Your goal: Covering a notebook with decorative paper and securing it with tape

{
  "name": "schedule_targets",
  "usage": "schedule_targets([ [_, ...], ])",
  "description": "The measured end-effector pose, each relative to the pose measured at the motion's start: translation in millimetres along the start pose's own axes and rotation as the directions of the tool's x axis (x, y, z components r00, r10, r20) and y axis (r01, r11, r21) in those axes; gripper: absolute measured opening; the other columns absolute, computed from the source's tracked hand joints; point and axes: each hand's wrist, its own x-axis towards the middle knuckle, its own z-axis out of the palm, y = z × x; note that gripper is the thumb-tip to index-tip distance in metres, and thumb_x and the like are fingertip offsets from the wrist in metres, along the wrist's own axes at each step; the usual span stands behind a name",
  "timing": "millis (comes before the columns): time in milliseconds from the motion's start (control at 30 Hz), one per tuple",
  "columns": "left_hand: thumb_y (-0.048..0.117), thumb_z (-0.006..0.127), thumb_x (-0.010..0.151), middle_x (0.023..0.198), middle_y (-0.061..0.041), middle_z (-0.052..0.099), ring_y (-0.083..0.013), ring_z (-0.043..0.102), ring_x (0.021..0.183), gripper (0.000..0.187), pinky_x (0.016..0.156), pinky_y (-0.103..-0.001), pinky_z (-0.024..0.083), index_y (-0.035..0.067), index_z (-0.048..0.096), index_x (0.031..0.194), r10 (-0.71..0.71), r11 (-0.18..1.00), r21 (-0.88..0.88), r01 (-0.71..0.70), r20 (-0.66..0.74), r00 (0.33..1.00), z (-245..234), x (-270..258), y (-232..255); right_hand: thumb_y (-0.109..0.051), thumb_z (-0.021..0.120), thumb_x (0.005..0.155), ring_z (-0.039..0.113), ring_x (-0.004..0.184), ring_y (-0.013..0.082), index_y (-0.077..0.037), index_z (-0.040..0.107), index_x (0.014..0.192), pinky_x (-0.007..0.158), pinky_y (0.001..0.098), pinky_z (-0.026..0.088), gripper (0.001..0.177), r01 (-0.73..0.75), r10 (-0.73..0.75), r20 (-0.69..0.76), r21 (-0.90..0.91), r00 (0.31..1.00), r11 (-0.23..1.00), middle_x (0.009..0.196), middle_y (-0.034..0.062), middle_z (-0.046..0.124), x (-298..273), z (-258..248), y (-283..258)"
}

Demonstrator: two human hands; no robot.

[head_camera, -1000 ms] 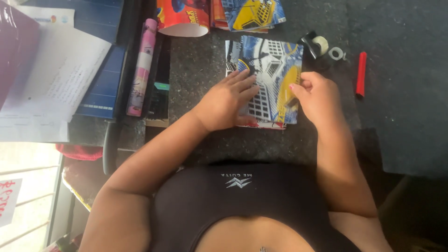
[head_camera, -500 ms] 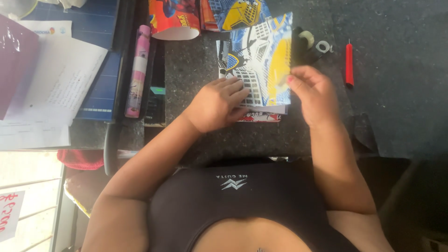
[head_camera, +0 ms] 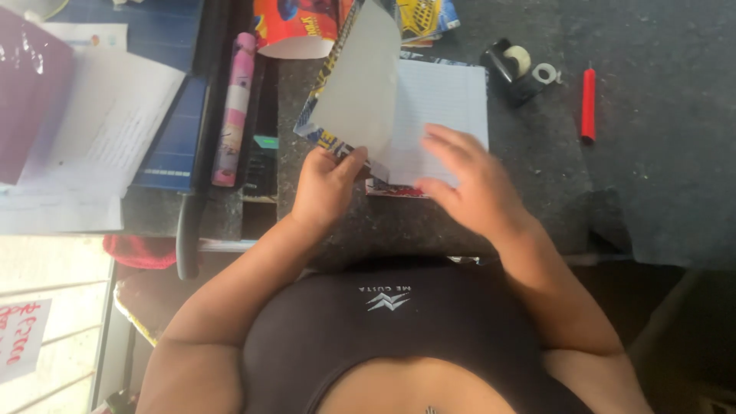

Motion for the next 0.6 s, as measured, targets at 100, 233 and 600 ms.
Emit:
schedule_targets([
  [100,0.002,0.068,0.094,0.082,-0.021,0.073,-0.0319,0.077,0.072,0.013,0.066,-0.047,0.066,-0.009,0.068,0.1,-0.173,0.947,-0.276,0.167,0.001,0.985,8.5,-16.4,14.7,-0.024,0.079,0.091,0.064,0.123,0.0354,-0.006,0.066,0.135,0.1,0.0445,0.054,0.048,-0.059,0.06,-0.019,0.021,0.998,0.998,0.134,0.0136,0.066,-11.6,-0.3,12.4],
  [233,0.003,0.067,0.094,0.087,-0.027,0.073,-0.0382,0.077,0.073,0.02,0.068,-0.053,0.066,-0.015,0.066,0.101,-0.201,0.922,-0.341,0.185,-0.011,0.98,12.2,-21.4,26.3,-0.026,0.079,0.092,0.065,0.119,0.0326,-0.008,0.067,0.133,0.098,0.0444,0.056,0.046,-0.076,0.078,0.043,-0.059,0.996,0.995,0.13,0.011,0.067,-18.0,4.0,16.4],
  [600,0.007,0.063,0.099,0.088,-0.041,0.068,-0.0522,0.073,0.082,0.027,0.076,-0.067,0.062,-0.019,0.057,0.1,-0.253,0.847,-0.482,0.224,0.005,0.968,-3.1,-13.8,13.6,-0.013,0.077,0.098,0.069,0.108,0.0304,-0.008,0.077,0.117,0.097,0.0432,0.054,0.019,-0.122,0.118,-0.029,-0.169,0.993,0.978,0.115,0.0109,0.074,-21.5,-5.1,33.1],
])
